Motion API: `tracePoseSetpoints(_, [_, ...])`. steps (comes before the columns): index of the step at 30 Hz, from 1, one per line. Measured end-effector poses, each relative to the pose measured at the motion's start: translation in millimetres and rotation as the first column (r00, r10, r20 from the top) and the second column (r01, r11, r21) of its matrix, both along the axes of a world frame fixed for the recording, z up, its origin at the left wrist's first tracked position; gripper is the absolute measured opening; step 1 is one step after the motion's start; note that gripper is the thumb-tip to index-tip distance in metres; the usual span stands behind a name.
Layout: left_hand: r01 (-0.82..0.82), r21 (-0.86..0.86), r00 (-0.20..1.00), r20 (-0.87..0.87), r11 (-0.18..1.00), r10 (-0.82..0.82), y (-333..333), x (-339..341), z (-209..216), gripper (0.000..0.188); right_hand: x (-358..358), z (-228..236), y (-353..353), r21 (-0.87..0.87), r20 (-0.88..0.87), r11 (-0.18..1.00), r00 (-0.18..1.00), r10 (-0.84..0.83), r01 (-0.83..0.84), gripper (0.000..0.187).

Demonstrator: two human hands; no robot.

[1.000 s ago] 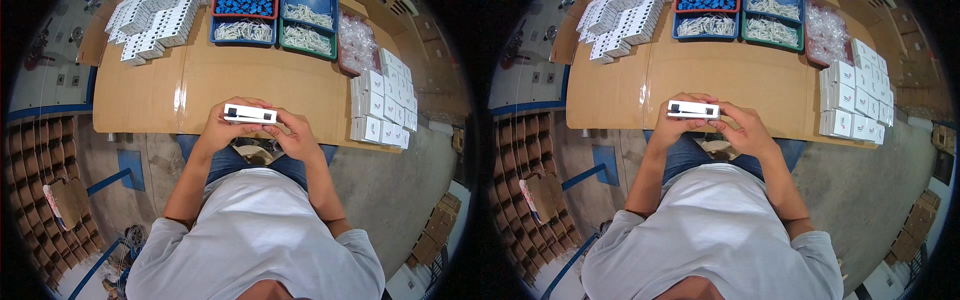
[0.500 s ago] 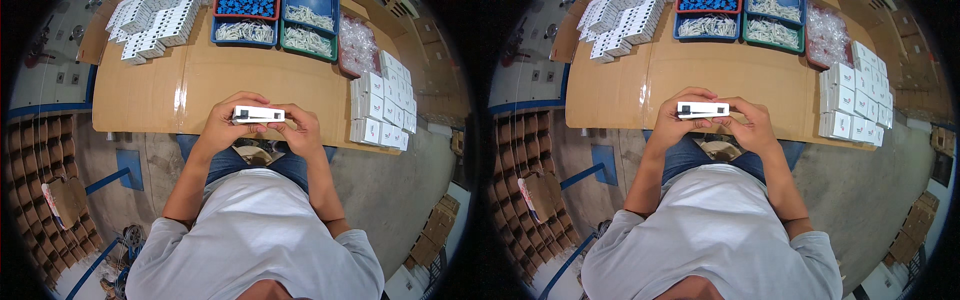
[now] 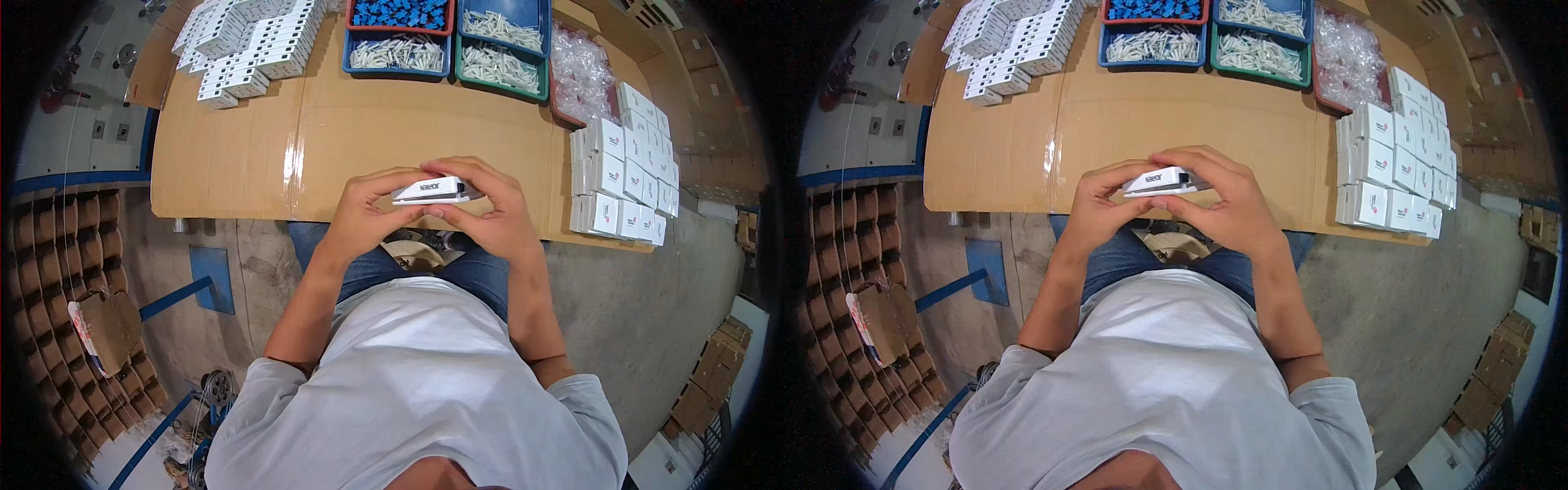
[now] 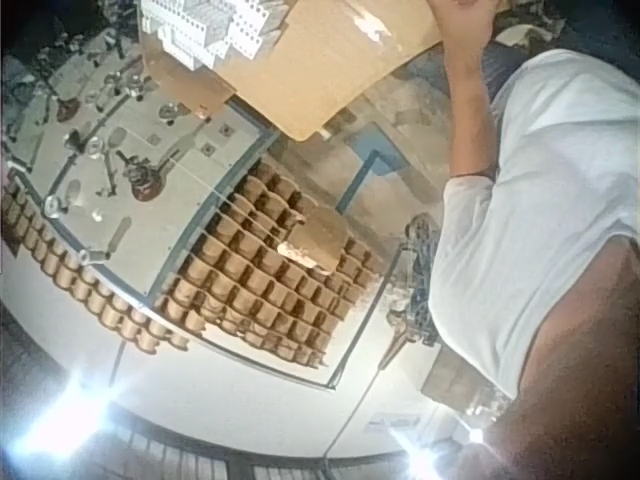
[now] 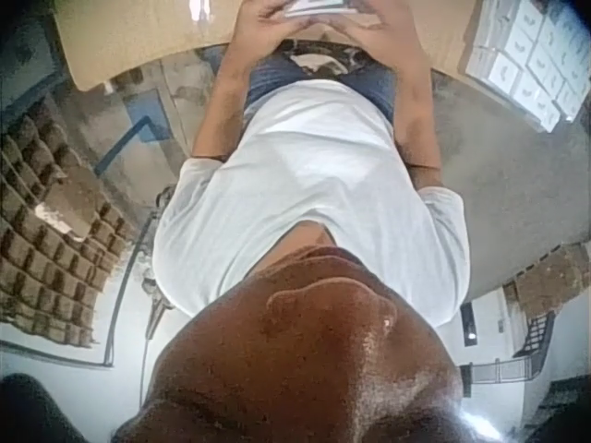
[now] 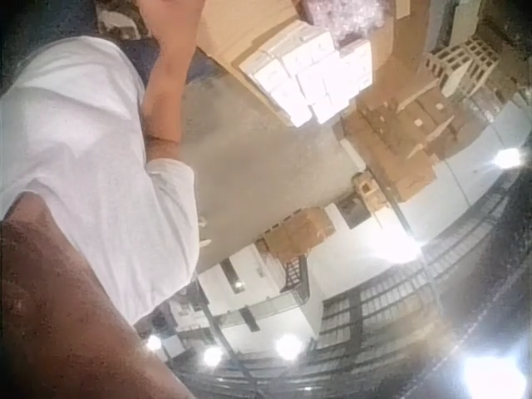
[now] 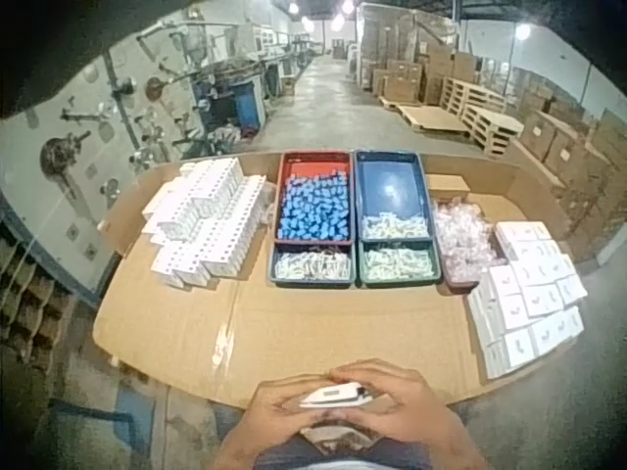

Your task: Assemble and package small industrial components into boxes at a workbench.

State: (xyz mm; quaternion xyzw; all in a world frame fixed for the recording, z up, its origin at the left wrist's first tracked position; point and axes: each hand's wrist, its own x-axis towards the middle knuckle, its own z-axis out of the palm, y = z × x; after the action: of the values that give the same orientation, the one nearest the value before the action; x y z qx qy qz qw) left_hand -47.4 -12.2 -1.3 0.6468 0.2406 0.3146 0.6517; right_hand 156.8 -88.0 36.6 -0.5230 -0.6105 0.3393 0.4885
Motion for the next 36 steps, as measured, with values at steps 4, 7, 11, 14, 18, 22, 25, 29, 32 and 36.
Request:
tracePoseSetpoints(4, [-0.022,0.119,0.993,-0.110,0.993,0.035,0,3,1,0.040,3,-9,0,-0.008,-0.016,0.999,0.999,0.035,-0.036,0.038])
tracePoseSetpoints(7, [-0.021,0.127,0.992,-0.121,0.992,0.036,-2,3,-2,0.038,5,-10,0,0.077,0.089,0.996,0.995,0.038,-0.045,0.032])
tracePoseSetpoints(11, [-0.033,0.174,0.994,-0.098,0.984,0.050,-3,4,-4,0.038,6,-12,0,0.084,0.099,0.996,0.995,0.033,-0.041,0.030])
tracePoseSetpoints(14, [-0.021,0.133,0.994,-0.107,0.991,0.036,-3,4,0,0.038,8,-12,0,0.090,0.144,0.995,0.989,0.032,-0.045,0.036])
tracePoseSetpoints(18, [-0.015,0.186,0.993,-0.111,0.982,0.036,-1,3,2,0.038,6,-12,-1,0.100,0.181,0.995,0.983,0.009,-0.028,0.035])
tracePoseSetpoints(22, [0.004,0.178,0.994,-0.111,0.984,0.016,1,1,-1,0.036,5,-10,2,0.123,0.216,0.992,0.976,-0.005,-0.022,0.032])
tracePoseSetpoints(25, [0.007,0.206,0.995,-0.099,0.979,0.013,0,1,-4,0.036,5,-13,1,0.132,0.206,0.991,0.978,-0.018,-0.009,0.035])
tracePoseSetpoints(29, [0.010,0.102,0.997,-0.080,0.995,-0.002,-4,5,-3,0.036,4,-17,2,0.139,0.201,0.990,0.979,-0.019,-0.009,0.041])
tracePoseSetpoints(32, [-0.060,-0.094,0.998,0.027,0.994,0.063,-10,8,-11,0.035,-2,-13,-1,0.050,0.033,0.997,0.998,-0.058,0.056,0.045])
tracePoseSetpoints(36, [-0.063,-0.160,0.997,0.044,0.985,0.071,-6,7,-8,0.033,3,-15,-2,-0.009,-0.026,0.999,0.999,-0.048,0.048,0.047])
